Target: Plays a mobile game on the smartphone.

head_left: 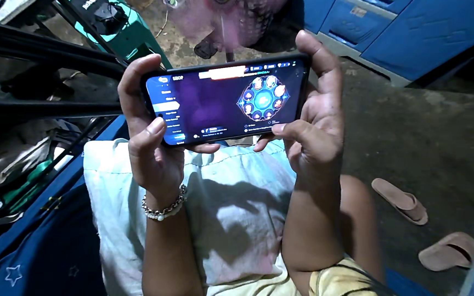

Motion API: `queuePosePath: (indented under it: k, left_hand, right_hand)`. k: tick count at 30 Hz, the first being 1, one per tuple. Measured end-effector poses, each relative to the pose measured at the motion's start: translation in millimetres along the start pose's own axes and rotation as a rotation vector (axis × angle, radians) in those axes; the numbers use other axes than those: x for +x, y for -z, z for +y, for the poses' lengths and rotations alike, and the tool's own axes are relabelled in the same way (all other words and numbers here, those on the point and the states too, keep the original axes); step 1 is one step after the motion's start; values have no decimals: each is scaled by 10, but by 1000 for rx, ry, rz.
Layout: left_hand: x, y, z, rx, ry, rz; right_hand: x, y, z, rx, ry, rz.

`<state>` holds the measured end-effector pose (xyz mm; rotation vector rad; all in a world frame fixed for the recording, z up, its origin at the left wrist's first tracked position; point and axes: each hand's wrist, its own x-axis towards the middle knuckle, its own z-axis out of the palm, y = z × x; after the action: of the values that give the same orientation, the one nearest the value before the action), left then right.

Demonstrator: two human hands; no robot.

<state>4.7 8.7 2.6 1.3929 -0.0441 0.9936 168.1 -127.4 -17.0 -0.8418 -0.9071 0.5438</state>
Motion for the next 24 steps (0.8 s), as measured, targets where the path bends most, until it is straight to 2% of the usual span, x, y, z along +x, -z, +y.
queuePosePath:
  k: [24]
  left_hand:
    - [0,-2,-4,24,-19,16]
  right_hand:
    - [4,7,9,-5,15,-21]
